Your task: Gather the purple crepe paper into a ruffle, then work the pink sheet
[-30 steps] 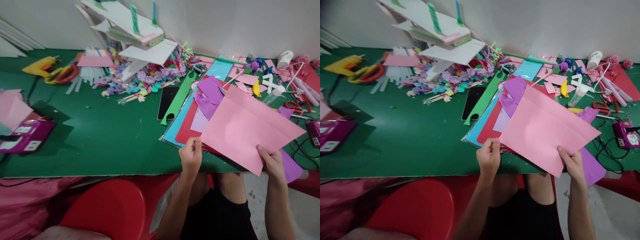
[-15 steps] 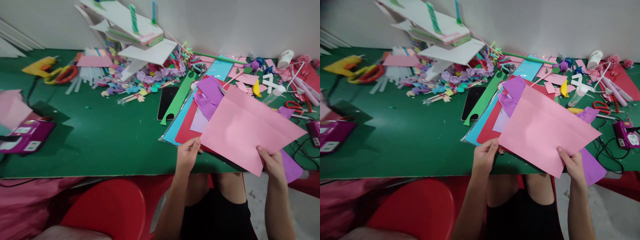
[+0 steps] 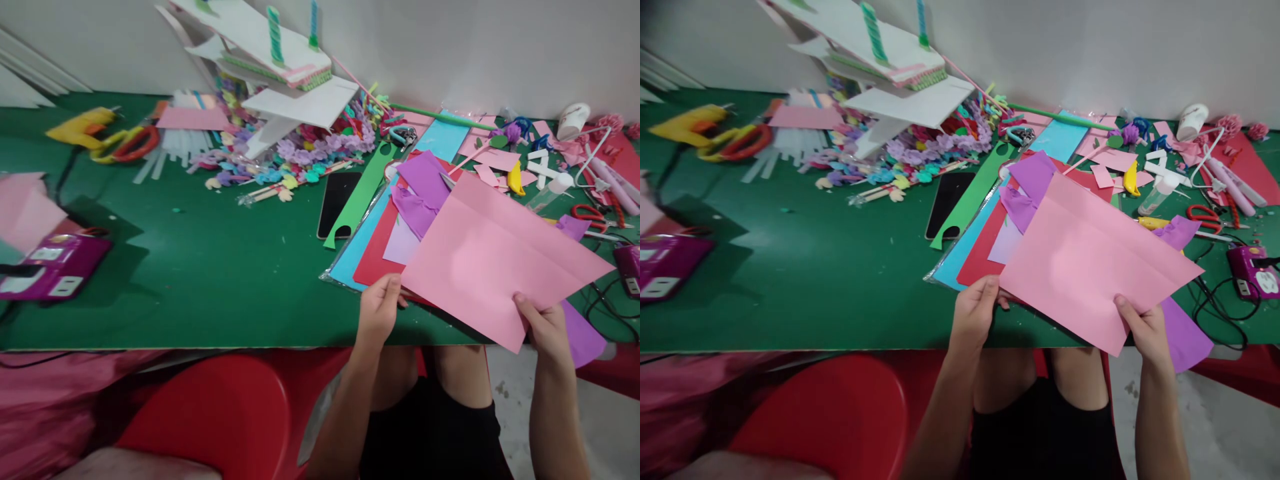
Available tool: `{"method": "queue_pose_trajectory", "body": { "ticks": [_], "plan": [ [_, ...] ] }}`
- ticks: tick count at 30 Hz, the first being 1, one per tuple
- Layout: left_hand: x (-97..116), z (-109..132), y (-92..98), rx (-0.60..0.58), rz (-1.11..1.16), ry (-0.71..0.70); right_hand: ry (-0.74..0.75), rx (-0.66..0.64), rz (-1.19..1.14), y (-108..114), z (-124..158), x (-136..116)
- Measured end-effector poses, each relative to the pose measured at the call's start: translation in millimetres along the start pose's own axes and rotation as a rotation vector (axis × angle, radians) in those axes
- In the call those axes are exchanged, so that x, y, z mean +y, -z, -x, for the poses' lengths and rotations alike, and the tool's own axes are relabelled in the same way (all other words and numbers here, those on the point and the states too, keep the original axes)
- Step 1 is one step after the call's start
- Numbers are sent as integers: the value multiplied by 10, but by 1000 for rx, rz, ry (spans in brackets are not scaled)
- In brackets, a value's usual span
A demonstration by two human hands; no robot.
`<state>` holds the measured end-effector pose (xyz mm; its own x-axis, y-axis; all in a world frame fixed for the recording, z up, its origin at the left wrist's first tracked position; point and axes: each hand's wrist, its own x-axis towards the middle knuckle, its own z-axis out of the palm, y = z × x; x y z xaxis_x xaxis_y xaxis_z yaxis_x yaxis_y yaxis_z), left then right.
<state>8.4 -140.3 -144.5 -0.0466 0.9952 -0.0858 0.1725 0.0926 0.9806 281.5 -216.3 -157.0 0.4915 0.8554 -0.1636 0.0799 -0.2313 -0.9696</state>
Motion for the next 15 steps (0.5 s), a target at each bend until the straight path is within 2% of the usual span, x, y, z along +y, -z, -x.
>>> {"method": "queue_pose_trajectory", "body": {
  "ticks": [4, 15],
  "plan": [
    [-4, 1, 0, -19, 5, 25, 16, -5, 15, 6, -5, 12],
    [83, 9, 2, 39, 51, 32, 9, 4, 61, -1, -2, -41]
  ]
}}
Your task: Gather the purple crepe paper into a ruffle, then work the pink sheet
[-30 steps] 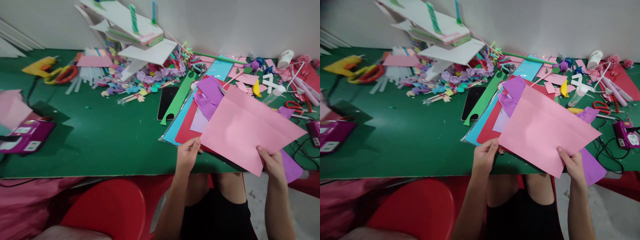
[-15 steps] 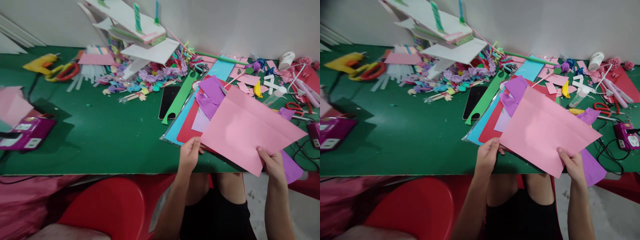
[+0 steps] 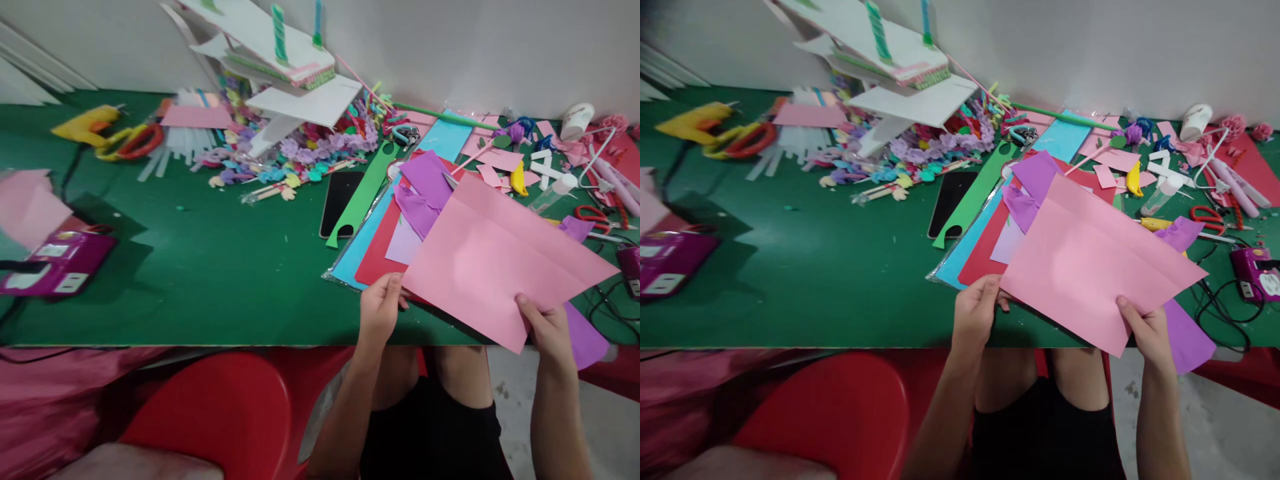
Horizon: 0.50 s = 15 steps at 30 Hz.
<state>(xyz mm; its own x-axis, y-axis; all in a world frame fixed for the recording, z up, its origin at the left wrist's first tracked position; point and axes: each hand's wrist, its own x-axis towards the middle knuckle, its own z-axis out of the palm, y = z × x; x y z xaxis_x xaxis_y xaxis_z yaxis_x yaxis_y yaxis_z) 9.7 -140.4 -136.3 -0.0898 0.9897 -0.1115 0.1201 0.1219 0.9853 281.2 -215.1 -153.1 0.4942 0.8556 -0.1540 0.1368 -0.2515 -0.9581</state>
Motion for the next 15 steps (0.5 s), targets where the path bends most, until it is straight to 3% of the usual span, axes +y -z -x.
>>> {"method": "queue_pose_trajectory", "body": {
  "ticks": [5, 8, 10, 12, 14, 15],
  "plan": [
    [76, 18, -36, -19, 7, -20, 76, -33, 37, -28, -2, -2],
    [142, 37, -98, 27, -62, -73, 177, -172, 163, 34, 65, -72],
    [220, 20, -89, 68, -123, -128, 270, -406, 302, 166, 130, -186],
    [354, -42, 0, 63, -195, -194, 400, -737, 441, 361, 176, -369],
    [553, -152, 157, -26, -289, -246, 531, -1042, 515, 571, 172, -607],
    [668, -220, 242, -137, -356, -269, 555, -1166, 541, 662, 148, -734]
  ]
}}
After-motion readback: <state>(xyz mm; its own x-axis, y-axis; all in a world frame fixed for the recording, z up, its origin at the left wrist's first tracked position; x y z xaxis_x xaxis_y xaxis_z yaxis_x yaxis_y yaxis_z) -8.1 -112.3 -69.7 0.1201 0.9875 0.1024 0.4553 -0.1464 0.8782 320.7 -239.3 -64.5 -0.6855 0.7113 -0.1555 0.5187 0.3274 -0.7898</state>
